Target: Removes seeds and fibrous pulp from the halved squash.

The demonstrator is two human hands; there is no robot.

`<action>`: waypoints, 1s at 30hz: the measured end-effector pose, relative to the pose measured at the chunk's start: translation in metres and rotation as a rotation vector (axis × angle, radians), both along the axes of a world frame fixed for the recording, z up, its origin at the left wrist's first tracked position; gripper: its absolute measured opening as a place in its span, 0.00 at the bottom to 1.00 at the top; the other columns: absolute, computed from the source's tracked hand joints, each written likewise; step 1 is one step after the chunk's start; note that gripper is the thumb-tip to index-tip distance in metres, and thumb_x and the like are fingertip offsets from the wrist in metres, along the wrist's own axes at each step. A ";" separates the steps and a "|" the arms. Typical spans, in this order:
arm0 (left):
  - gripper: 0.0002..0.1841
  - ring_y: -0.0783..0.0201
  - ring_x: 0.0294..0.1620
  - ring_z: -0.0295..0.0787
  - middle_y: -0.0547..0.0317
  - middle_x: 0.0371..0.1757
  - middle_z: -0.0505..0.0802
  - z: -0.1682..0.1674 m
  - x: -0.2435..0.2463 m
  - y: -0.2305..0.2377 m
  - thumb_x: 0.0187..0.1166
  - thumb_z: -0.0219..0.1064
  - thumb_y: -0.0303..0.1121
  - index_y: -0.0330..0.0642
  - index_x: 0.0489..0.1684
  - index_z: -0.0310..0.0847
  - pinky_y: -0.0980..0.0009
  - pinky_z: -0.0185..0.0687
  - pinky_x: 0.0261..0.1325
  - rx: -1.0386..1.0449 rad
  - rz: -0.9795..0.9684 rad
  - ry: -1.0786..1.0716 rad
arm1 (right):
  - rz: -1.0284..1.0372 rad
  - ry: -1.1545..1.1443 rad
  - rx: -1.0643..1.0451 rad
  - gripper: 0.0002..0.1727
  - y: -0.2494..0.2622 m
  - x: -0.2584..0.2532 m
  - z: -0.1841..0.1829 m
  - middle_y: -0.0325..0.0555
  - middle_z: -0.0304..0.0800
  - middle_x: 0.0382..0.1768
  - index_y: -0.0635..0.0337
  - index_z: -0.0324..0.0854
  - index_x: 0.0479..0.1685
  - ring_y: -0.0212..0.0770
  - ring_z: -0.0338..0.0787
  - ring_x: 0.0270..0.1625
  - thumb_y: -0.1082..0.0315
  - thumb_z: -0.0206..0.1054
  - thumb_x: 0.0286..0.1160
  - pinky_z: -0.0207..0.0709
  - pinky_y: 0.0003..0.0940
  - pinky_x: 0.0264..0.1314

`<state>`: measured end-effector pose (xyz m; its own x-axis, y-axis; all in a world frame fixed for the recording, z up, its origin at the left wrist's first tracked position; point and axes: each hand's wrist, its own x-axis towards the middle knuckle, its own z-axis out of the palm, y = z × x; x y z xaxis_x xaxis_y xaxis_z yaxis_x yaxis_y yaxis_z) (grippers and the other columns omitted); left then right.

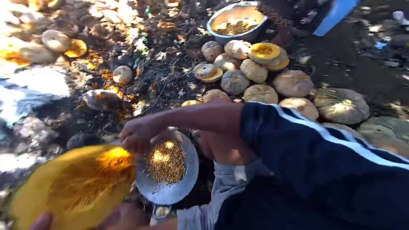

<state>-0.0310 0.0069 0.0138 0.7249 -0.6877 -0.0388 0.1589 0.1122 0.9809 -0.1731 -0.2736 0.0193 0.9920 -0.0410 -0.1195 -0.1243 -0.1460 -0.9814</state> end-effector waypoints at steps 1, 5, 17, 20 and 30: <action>0.19 0.58 0.64 0.88 0.49 0.59 0.89 -0.008 0.001 0.007 0.88 0.48 0.34 0.33 0.70 0.67 0.54 0.85 0.68 -0.075 0.037 -0.009 | 0.043 0.015 0.056 0.17 -0.003 -0.002 0.002 0.61 0.88 0.47 0.76 0.78 0.60 0.46 0.89 0.43 0.71 0.47 0.94 0.86 0.44 0.47; 0.19 0.57 0.56 0.91 0.50 0.56 0.91 0.010 -0.039 0.002 0.85 0.56 0.41 0.44 0.70 0.74 0.54 0.91 0.55 -0.071 0.317 0.097 | 0.145 0.014 0.176 0.18 -0.014 0.010 -0.012 0.56 0.90 0.57 0.71 0.79 0.61 0.47 0.94 0.55 0.80 0.45 0.84 0.90 0.47 0.58; 0.15 0.60 0.52 0.93 0.54 0.51 0.93 0.004 -0.016 0.031 0.78 0.63 0.31 0.45 0.62 0.79 0.57 0.92 0.56 -0.060 0.517 0.098 | 0.014 -0.034 0.664 0.18 0.030 0.028 -0.101 0.47 0.96 0.47 0.59 0.80 0.60 0.42 0.97 0.46 0.66 0.44 0.90 0.92 0.42 0.54; 0.14 0.62 0.52 0.93 0.56 0.50 0.93 0.006 -0.020 0.036 0.78 0.64 0.31 0.46 0.60 0.79 0.59 0.92 0.56 -0.034 0.550 0.072 | 0.032 -0.057 0.719 0.19 0.041 0.033 -0.129 0.50 0.94 0.56 0.58 0.79 0.62 0.46 0.95 0.56 0.74 0.48 0.78 0.89 0.45 0.62; 0.13 0.62 0.52 0.93 0.56 0.49 0.92 0.006 -0.017 0.043 0.78 0.61 0.29 0.45 0.59 0.77 0.59 0.92 0.57 -0.017 0.591 0.059 | -0.096 0.375 0.231 0.27 0.037 0.049 -0.212 0.59 0.91 0.56 0.67 0.67 0.79 0.46 0.95 0.49 0.86 0.48 0.79 0.88 0.43 0.57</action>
